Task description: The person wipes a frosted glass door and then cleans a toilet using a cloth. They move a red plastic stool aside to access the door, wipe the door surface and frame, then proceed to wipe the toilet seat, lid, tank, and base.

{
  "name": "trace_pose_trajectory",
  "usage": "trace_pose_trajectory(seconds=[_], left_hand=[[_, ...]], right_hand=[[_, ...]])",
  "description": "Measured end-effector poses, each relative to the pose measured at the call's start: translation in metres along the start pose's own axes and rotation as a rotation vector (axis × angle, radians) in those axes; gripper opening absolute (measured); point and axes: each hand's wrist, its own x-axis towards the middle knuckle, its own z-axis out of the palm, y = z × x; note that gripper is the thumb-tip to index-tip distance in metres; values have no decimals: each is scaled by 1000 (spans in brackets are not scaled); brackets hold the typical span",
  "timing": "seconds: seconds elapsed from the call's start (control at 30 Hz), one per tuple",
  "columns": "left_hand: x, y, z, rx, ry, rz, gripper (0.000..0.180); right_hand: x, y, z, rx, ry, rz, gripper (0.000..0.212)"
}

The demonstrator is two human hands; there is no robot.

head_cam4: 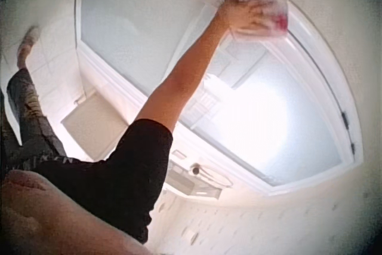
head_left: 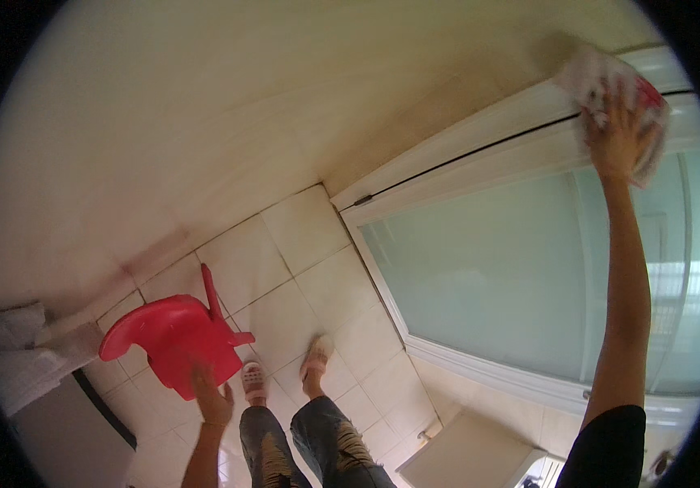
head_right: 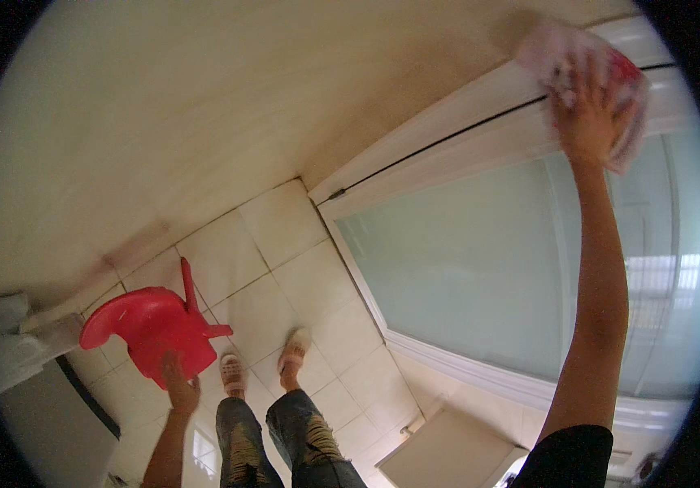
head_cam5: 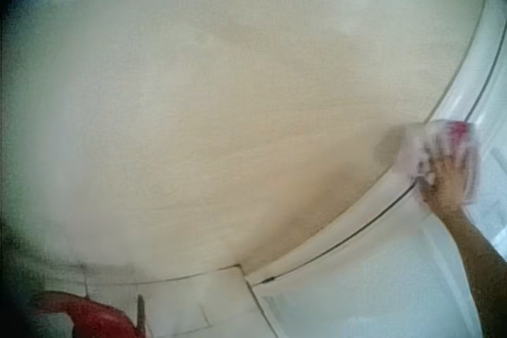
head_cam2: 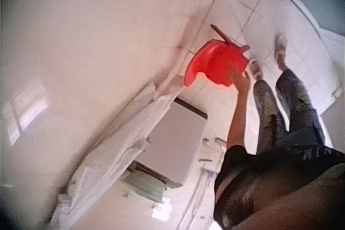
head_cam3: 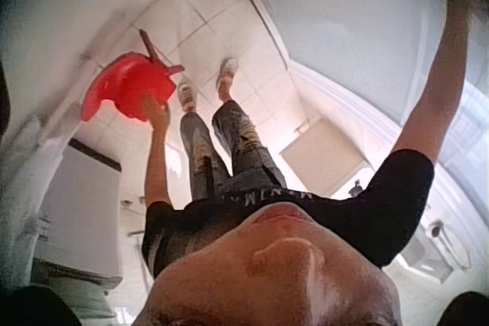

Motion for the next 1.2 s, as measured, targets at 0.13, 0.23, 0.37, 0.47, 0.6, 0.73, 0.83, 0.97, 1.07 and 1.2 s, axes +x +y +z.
trace_pose_trajectory(seconds=[0.13, 0.23, 0.37, 0.47, 0.6, 0.73, 0.83, 0.97, 1.07, 1.2], left_hand=[[-42, 41, 52, -157, -62, -69, 53], [-56, 64, 76, -195, -51, -189, 53], [-57, 93, 113, -231, -85, -356, 50], [-64, 105, 151, -270, -125, -445, 47], [-73, 113, 181, -350, -131, -485, 44], [-59, 112, 209, -451, -138, -504, 41], [-36, 117, 227, -569, -136, -531, 35], [-3, 127, 245, -656, -87, -477, 33], [23, 131, 244, -816, -169, -542, 35], [7, 124, 280, -625, -343, -469, 36]], right_hand=[[1, -116, 13, 417, 185, -557, 56], [-42, -195, 19, 618, 100, -722, 52], [-111, -302, 52, 807, 61, -896, 48], [-152, -379, 66, 763, -64, -1058, 57], [-203, -461, 56, 605, -34, -1145, 60], [-239, -522, 78, 470, 97, -1241, 57], [-235, -527, 80, 629, 12, -1267, 51], [-195, -445, 31, 705, -11, -1191, 50], [-156, -372, 35, 692, 32, -1025, 53], [-157, -365, 30, 675, 179, -923, 61]])
